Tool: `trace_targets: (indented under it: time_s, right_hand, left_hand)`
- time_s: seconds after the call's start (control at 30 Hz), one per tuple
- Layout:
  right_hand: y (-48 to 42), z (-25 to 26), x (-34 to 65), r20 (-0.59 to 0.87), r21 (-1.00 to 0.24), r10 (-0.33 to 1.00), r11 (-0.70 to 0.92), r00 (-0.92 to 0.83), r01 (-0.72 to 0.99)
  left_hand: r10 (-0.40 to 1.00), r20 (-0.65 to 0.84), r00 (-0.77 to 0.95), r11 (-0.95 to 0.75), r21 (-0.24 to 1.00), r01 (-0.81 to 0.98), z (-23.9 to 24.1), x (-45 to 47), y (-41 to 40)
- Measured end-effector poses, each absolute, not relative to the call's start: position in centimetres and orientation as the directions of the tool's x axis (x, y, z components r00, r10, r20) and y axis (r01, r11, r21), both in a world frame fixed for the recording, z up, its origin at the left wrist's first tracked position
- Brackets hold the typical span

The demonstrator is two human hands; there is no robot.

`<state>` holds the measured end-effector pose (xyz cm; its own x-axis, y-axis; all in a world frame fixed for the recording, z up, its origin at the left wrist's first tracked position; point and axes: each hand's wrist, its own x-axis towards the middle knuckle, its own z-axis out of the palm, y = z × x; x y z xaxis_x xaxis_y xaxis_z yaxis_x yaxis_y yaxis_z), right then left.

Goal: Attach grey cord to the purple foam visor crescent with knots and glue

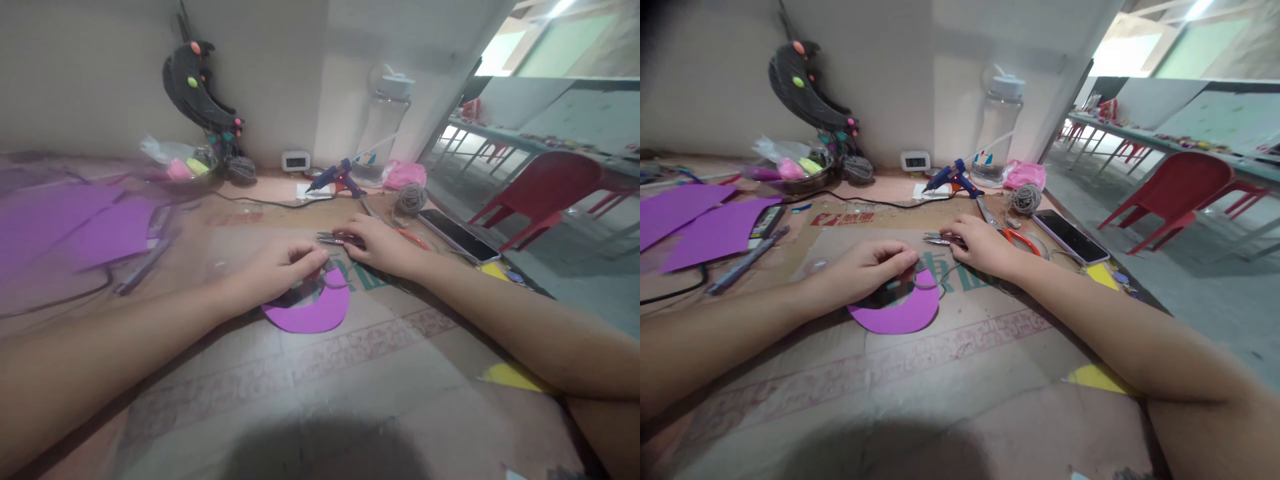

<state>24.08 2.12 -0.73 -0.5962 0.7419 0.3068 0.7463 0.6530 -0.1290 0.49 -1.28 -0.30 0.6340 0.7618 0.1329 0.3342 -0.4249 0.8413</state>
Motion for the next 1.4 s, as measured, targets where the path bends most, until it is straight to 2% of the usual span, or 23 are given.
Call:
trace_targets:
  time_s: [0.07, 0.13, 0.3, 0.57, 0.67, 0.8, 0.9, 1.03, 1.23, 1.4]
  right_hand:
    - [2.12, -0.71, 23.89, 0.284, -0.080, 0.731, 0.663, -0.620, 0.745]
    - [2.02, -0.65, 23.76, 0.281, -0.092, 0.737, 0.658, -0.615, 0.747]
    - [1.40, -0.48, 23.85, 0.317, -0.266, 0.818, 0.562, -0.480, 0.783]
    - [1.63, -0.71, 23.99, 0.313, -0.375, 0.786, 0.618, -0.533, 0.691]
    - [1.60, -0.50, 24.18, 0.335, -0.402, 0.773, 0.635, -0.539, 0.660]
    - [1.49, -0.55, 24.49, 0.352, -0.510, 0.815, 0.580, -0.461, 0.635]
    - [1.61, -0.83, 24.47, 0.366, -0.546, 0.842, 0.540, -0.397, 0.640]
    - [1.65, -0.79, 24.10, 0.349, -0.560, 0.864, 0.503, -0.364, 0.658]
    - [1.36, -0.39, 23.96, 0.379, -0.515, 0.860, 0.502, -0.341, 0.695]
    - [1.40, -0.61, 24.24, 0.340, -0.482, 0.869, 0.490, -0.360, 0.726]
  left_hand:
    - [0.772, 0.109, 0.626, -0.408, 0.840, 0.358, -0.26, 0.48, -1.29]
    - [0.782, 0.088, 0.617, -0.383, 0.848, 0.365, -0.20, 0.53, -1.32]
    - [0.806, 0.010, 0.592, -0.260, 0.904, 0.339, -0.20, 0.70, -1.26]
    - [0.828, -0.065, 0.557, -0.117, 0.951, 0.285, -0.61, 0.76, -0.86]
    - [0.831, -0.075, 0.551, -0.110, 0.949, 0.295, -0.76, 0.85, -0.72]
    - [0.829, -0.106, 0.549, -0.068, 0.955, 0.287, -0.81, 0.93, -0.53]
    - [0.837, -0.089, 0.540, -0.058, 0.967, 0.249, -0.71, 0.82, -0.53]
    - [0.837, -0.071, 0.543, -0.077, 0.967, 0.245, -0.47, 0.67, -0.66]
    - [0.841, -0.024, 0.541, -0.109, 0.971, 0.213, -0.55, 0.81, -0.63]
    - [0.825, -0.060, 0.562, -0.053, 0.982, 0.183, -0.56, 0.85, -0.58]
